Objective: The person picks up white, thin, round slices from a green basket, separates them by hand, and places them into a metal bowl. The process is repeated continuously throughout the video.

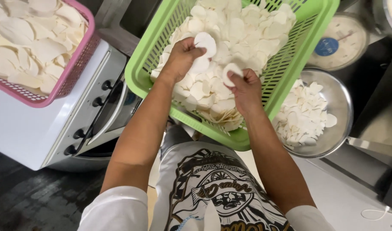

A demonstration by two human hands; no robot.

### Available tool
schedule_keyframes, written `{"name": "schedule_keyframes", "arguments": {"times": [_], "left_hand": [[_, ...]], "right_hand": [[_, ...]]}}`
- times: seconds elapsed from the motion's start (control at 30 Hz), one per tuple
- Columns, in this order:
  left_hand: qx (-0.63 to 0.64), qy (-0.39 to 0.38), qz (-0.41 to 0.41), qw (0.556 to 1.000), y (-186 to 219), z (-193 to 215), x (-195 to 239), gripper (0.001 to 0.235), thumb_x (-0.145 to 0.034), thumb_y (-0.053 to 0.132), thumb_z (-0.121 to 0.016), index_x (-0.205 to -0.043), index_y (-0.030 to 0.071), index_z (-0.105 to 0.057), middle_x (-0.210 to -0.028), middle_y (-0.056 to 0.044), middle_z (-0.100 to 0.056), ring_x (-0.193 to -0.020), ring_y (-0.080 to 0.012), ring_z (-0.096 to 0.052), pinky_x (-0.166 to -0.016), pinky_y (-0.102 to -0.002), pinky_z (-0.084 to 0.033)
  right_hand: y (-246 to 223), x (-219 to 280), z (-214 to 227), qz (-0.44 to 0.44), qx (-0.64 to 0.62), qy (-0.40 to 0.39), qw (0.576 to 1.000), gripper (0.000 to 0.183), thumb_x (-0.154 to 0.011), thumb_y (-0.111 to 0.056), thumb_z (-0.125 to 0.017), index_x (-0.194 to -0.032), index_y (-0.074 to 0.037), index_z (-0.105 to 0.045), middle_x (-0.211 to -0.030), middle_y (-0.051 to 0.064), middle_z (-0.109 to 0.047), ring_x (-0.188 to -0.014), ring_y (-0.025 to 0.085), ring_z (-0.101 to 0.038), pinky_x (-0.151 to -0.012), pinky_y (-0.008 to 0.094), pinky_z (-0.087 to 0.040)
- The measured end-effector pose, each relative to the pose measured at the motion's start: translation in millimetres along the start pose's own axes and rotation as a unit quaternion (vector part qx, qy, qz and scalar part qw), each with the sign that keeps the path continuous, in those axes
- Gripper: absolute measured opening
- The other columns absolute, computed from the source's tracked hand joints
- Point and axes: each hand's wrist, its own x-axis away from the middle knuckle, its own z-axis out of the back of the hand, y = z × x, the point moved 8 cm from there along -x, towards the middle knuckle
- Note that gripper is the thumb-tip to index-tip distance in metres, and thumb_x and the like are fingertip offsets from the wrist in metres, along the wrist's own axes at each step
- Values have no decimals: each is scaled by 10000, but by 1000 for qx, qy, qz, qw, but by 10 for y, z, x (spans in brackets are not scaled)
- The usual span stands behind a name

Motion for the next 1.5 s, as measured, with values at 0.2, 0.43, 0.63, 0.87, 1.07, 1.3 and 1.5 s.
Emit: {"name": "schedule_keyframes", "arguments": {"times": [0.2,0.43,0.63,0.87,1.07,1.3,1.5], "left_hand": [[45,-22,3,999,-81,18,-52,125,-906,-24,-720,-915,77,-646,-877,-115,-740,-836,-243,-802,-735,-354,-705],[-23,-5,-45,999,-373,50,-404,135,-908,168,-753,-798,95,-724,-652,1,-562,-655,-102,-632,-756,-283,-653],[-126,-34,-40,991,-437,-62,-356,77,-908,184,-746,-893,113,-720,-719,-22,-594,-665,-127,-609,-602,-285,-568],[-86,-123,0,989,-155,-244,17,425,-959,25,-607,-1352,179,-653,-1017,-154,-629,-888,-214,-642,-716,-350,-684],[-89,-159,18,983,-234,-293,18,351,-872,4,-632,-1198,81,-735,-943,-110,-643,-865,-196,-626,-661,-316,-667],[-45,-198,99,974,-10,-372,108,250,-908,211,-653,-1089,54,-726,-872,-125,-631,-795,-205,-647,-661,-356,-676],[33,-203,164,965,78,-501,272,271,-930,225,-703,-1000,-37,-692,-853,-105,-609,-715,-210,-673,-673,-367,-666]], "right_hand": [[48,-82,-26,-3,77,-9,997,245,-855,-44,-820,-1063,-96,-702,-1000,55,-746,-861,164,-698,-672,301,-629],[43,-253,235,71,120,18,990,246,-999,-307,-755,-903,-87,-702,-691,41,-667,-622,86,-684,-555,180,-576],[-601,361,-431,79,245,-21,966,247,-1028,-293,-722,-939,-63,-715,-675,27,-668,-678,42,-644,-674,193,-552],[-310,101,-238,111,188,-34,975,242,-923,-84,-815,-1113,-15,-682,-864,48,-671,-831,100,-690,-824,290,-641],[-504,259,-295,155,211,3,965,196,-868,4,-853,-989,-14,-700,-712,1,-652,-685,45,-639,-663,172,-545],[-828,510,-540,333,405,56,850,120,-962,-130,-837,-990,-55,-747,-787,93,-678,-758,202,-639,-688,306,-514],[-871,697,-913,402,481,-95,774,395,-838,-129,-886,-1190,-31,-734,-1153,183,-707,-1087,358,-675,-907,461,-559]]}}
